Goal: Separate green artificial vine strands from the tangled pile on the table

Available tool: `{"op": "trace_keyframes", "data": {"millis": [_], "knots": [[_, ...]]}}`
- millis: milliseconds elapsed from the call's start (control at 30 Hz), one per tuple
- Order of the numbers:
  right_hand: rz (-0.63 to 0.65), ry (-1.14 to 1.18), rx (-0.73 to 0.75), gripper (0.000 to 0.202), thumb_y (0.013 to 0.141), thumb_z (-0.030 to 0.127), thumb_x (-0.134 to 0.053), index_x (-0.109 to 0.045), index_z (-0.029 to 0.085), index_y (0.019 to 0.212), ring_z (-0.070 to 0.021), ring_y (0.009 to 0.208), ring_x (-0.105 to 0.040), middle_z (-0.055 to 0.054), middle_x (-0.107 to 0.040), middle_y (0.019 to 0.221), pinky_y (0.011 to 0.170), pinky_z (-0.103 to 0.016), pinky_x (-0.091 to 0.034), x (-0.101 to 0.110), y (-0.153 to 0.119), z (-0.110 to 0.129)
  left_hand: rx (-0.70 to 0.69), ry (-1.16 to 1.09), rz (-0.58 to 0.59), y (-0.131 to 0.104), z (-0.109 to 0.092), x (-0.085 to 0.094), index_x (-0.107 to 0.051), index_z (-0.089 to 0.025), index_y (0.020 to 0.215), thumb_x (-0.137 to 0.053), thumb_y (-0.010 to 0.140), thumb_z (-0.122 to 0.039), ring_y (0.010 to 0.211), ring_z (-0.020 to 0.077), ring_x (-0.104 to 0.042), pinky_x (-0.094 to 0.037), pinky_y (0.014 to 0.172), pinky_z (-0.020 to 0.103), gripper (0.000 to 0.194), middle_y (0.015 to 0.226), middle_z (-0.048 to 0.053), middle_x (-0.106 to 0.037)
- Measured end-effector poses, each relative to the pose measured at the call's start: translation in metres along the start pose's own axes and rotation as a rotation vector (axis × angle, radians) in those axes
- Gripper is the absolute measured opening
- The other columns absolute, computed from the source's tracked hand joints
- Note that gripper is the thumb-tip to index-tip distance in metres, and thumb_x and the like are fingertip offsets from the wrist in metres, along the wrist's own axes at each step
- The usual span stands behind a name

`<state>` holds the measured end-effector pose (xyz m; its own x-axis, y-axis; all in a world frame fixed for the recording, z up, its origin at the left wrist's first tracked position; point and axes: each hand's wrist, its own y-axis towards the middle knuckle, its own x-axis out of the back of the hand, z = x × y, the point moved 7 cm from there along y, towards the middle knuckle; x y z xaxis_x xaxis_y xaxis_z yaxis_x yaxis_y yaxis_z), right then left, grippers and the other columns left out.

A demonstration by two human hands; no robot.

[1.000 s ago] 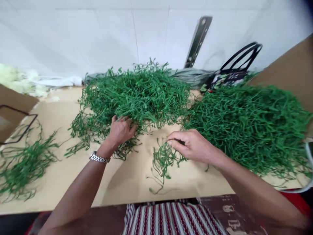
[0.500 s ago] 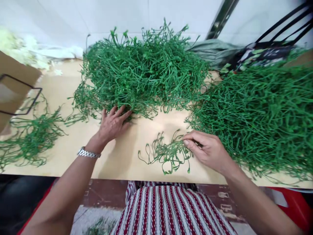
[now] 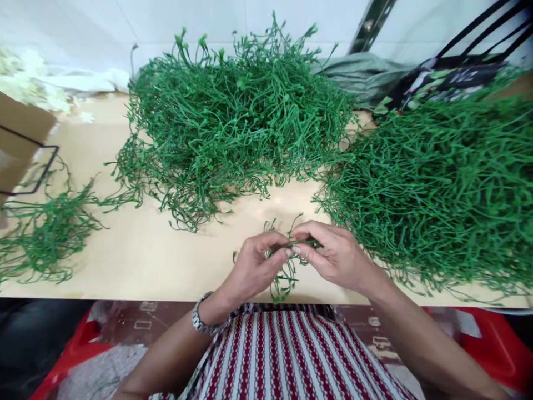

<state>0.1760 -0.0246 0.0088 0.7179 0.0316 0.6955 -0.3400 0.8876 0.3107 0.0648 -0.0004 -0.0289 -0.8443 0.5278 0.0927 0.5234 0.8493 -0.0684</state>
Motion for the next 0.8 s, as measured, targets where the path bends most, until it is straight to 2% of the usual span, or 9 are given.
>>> {"op": "trace_keyframes", "data": {"millis": [100,200,300,400,500,567,667,733,800], "knots": [[-0.068,0.066,-0.007,0.026,0.082,0.022,-0.056,-0.052,0.016,0.107,-0.0175,0.098,-0.054,-0.008,-0.057,0.104,0.080,-0.029,-0.047,0.007,-0.003,-0.007,0.101,-0.188,-0.134,-0.002,0.018,0.013,-0.063,-0.014,0.070,-0.063,0.072,-0.024,0.054,0.0077,-0.043,-0.034,0.051,0.019,0.011,0.060,-0.001,-0.054],[-0.151,0.095,-0.033,0.038,0.080,0.026,-0.058,-0.049,0.019,0.117,-0.0206,0.108,-0.049,-0.010,-0.052,0.115,0.086,-0.034,-0.045,0.014,-0.009,-0.015,0.129,-0.267,-0.223,-0.007,0.026,0.024,-0.063,-0.015,0.067,-0.065,0.070,-0.024,0.052,0.0063,-0.039,-0.030,0.048,0.018,0.010,0.057,-0.003,-0.050],[-0.095,0.074,-0.026,0.041,0.079,0.029,-0.059,-0.050,0.018,0.117,-0.0224,0.112,-0.046,-0.011,-0.050,0.119,0.092,-0.038,-0.041,0.006,-0.010,-0.017,0.124,-0.299,-0.244,-0.009,0.029,0.025,-0.063,-0.015,0.067,-0.065,0.070,-0.024,0.054,0.0067,-0.040,-0.031,0.050,0.019,0.009,0.058,-0.003,-0.051],[-0.081,0.043,0.014,0.025,0.079,0.025,-0.059,-0.057,0.018,0.103,-0.0231,0.114,-0.044,-0.011,-0.051,0.119,0.095,-0.041,-0.037,-0.001,-0.008,-0.013,0.136,-0.308,-0.227,-0.008,0.030,0.020,-0.063,-0.015,0.068,-0.064,0.071,-0.023,0.055,0.0070,-0.042,-0.033,0.051,0.019,0.009,0.058,-0.002,-0.051],[-0.093,0.036,0.040,0.012,0.081,0.019,-0.055,-0.057,0.018,0.092,-0.0213,0.107,-0.049,-0.008,-0.059,0.107,0.092,-0.042,-0.038,-0.001,-0.006,-0.012,0.138,-0.241,-0.167,-0.005,0.021,0.018,-0.064,-0.015,0.078,-0.061,0.072,-0.022,0.063,0.0093,-0.048,-0.037,0.058,0.020,0.010,0.069,0.001,-0.058],[-0.055,0.053,0.056,0.013,0.081,0.019,-0.054,-0.056,0.018,0.094,-0.0198,0.097,-0.054,-0.007,-0.063,0.096,0.087,-0.040,-0.041,-0.003,-0.004,-0.011,0.109,-0.112,-0.101,-0.001,0.008,0.016,-0.064,-0.014,0.084,-0.060,0.071,-0.019,0.070,0.0116,-0.051,-0.040,0.065,0.023,0.015,0.074,0.002,-0.060],[-0.022,0.082,0.080,0.010,0.082,0.020,-0.053,-0.056,0.017,0.092,-0.0175,0.084,-0.057,-0.005,-0.064,0.084,0.084,-0.038,-0.042,-0.004,-0.003,-0.008,0.089,0.011,-0.008,0.004,-0.005,0.011,-0.064,-0.013,0.077,-0.060,0.070,-0.019,0.065,0.0109,-0.049,-0.039,0.063,0.023,0.009,0.066,0.001,-0.058],[-0.036,0.097,0.053,0.011,0.082,0.020,-0.053,-0.056,0.017,0.093,-0.0170,0.083,-0.057,-0.005,-0.063,0.083,0.084,-0.037,-0.042,-0.004,-0.002,-0.008,0.115,-0.049,-0.003,0.006,-0.004,0.009,-0.063,-0.013,0.071,-0.062,0.070,-0.019,0.058,0.0088,-0.046,-0.038,0.057,0.021,0.007,0.060,-0.001,-0.055],[-0.044,0.130,-0.007,0.020,0.082,0.023,-0.054,-0.055,0.016,0.101,-0.0174,0.089,-0.057,-0.007,-0.062,0.091,0.083,-0.034,-0.044,-0.006,-0.003,-0.012,0.150,-0.189,-0.048,0.006,0.004,0.008,-0.062,-0.013,0.070,-0.065,0.067,-0.019,0.054,0.0073,-0.044,-0.036,0.053,0.020,0.007,0.058,-0.002,-0.053]]}}
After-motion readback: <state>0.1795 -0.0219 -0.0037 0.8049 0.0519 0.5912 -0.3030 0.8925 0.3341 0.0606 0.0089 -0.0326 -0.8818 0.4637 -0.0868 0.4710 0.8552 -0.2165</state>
